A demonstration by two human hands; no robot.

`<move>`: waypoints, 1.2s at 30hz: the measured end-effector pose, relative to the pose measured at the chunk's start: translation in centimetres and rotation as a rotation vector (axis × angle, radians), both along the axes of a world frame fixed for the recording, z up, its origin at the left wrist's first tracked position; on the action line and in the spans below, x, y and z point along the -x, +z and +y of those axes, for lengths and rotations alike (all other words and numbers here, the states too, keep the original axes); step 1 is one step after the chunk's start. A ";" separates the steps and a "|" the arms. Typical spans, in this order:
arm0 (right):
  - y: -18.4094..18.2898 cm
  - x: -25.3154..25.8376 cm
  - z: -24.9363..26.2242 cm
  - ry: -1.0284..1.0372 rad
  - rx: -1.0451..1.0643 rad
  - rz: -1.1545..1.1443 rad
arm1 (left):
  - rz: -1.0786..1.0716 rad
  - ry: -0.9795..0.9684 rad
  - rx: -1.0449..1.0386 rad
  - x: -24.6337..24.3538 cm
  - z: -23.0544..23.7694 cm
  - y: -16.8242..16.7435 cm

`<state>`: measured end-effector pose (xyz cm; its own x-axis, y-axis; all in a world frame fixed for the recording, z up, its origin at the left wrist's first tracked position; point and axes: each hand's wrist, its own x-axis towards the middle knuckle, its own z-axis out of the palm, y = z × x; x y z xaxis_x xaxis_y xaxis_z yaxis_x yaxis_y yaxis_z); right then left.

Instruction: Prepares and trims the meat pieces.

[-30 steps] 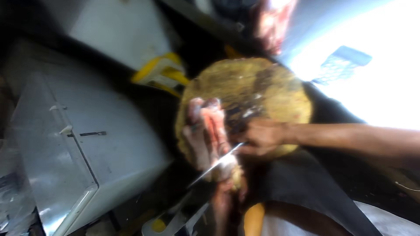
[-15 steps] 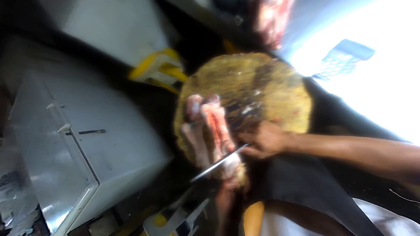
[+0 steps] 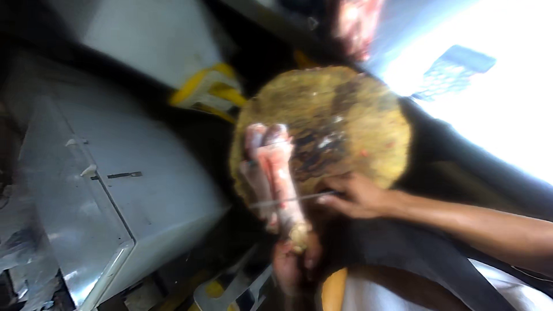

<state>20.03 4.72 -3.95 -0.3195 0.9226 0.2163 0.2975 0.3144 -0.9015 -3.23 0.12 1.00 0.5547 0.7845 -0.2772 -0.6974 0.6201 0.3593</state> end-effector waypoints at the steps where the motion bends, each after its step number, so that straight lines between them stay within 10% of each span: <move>1: -0.2 0.3 0.4 -0.028 0.042 0.011 | -0.044 -0.009 0.027 0.3 0.1 0.0; 36: -1.2 0.2 -1.3 -0.116 0.100 -0.298 | -0.008 0.044 -0.024 -0.8 -0.4 -0.6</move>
